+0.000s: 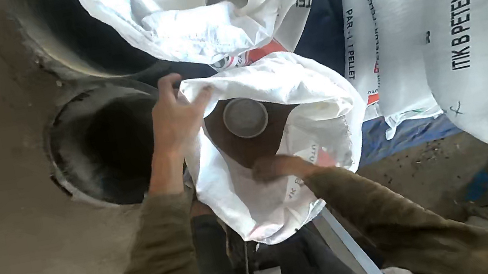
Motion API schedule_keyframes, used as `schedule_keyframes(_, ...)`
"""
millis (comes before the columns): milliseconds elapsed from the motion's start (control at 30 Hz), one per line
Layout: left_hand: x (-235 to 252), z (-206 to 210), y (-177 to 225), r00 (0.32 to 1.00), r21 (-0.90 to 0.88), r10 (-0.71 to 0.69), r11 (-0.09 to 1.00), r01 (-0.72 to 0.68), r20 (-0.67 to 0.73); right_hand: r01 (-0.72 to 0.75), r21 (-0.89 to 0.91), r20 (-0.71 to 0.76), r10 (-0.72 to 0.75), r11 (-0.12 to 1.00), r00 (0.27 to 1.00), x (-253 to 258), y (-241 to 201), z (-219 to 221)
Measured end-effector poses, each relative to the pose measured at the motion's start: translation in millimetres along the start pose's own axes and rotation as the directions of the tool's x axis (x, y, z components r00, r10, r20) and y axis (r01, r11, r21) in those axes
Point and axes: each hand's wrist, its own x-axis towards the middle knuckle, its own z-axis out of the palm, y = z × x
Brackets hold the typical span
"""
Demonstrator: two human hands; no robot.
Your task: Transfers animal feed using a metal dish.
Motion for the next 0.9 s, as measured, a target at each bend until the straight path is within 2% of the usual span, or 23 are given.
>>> schedule_keyframes(33,-14,-6,-10,0.998,-0.036,0.047,0.998,-0.048,-0.036,-0.067,0.025,-0.167,0.07,0.997,0.983,21,2,-21)
schedule_keyframes(67,-34,-9,-25,0.993,-0.076,0.078,0.994,-0.085,-0.091,-0.111,0.092,-0.358,0.137,0.99,0.924,43,11,-35)
schedule_keyframes(133,-88,-3,-59,0.975,-0.205,0.065,0.973,-0.109,-0.21,-0.188,0.198,-0.608,0.271,0.962,0.746,83,32,-56)
schedule_keyframes(167,-119,8,-76,0.97,-0.285,0.013,0.955,-0.084,-0.241,-0.248,0.239,-0.645,0.344,0.939,0.682,95,35,-65)
schedule_keyframes(200,-150,21,-88,0.971,-0.379,-0.061,0.925,-0.032,-0.231,-0.304,0.252,-0.647,0.394,0.919,0.653,107,40,-74)
schedule_keyframes(267,-205,49,-95,0.96,-0.538,-0.272,0.82,0.196,-0.065,-0.325,0.226,-0.629,0.393,0.918,0.671,129,56,-81)
schedule_keyframes(333,-235,74,-86,0.895,-0.609,-0.428,0.679,0.41,0.124,-0.354,0.119,-0.62,0.348,0.928,0.703,146,69,-82)
schedule_keyframes(400,-240,88,-72,0.827,-0.587,-0.52,0.609,0.534,0.212,-0.418,0.09,-0.664,0.368,0.904,0.651,155,72,-71)
schedule_keyframes(467,-234,92,-65,0.799,-0.532,-0.575,0.628,0.568,0.176,-0.393,0.102,-0.718,0.341,0.914,0.607,159,81,-60)
schedule_keyframes(533,-230,90,-64,0.759,-0.47,-0.646,0.646,0.601,0.083,-0.305,0.103,-0.749,0.276,0.947,0.603,144,72,-56)
schedule_keyframes(633,-227,81,-72,0.678,-0.549,-0.722,0.514,0.659,0.139,-0.395,-0.094,-0.833,0.144,0.914,0.534,104,46,-56)
schedule_keyframes(733,-240,96,-97,0.644,-0.674,-0.753,0.409,0.615,0.13,-0.423,-0.257,-0.898,-0.052,0.869,0.437,86,35,-57)
schedule_keyframes(767,-242,99,-100,0.611,-0.706,-0.778,0.352,0.615,0.144,-0.405,-0.271,-0.889,-0.066,0.873,0.452,89,38,-57)
schedule_keyframes(800,-242,103,-103,0.575,-0.737,-0.803,0.292,0.609,0.157,-0.399,-0.258,-0.864,-0.025,0.88,0.503,90,36,-58)
schedule_keyframes(833,-240,106,-105,0.535,-0.774,-0.831,0.236,0.588,0.154,-0.417,-0.191,-0.783,0.119,0.888,0.611,88,17,-68)
schedule_keyframes(867,-236,107,-108,0.506,-0.808,-0.851,0.196,0.556,0.142,-0.426,-0.141,-0.717,0.205,0.894,0.667,92,6,-77)
schedule_keyframes(900,-232,107,-109,0.507,-0.832,-0.85,0.175,0.527,0.142,-0.414,-0.124,-0.7,0.216,0.902,0.681,101,7,-78)
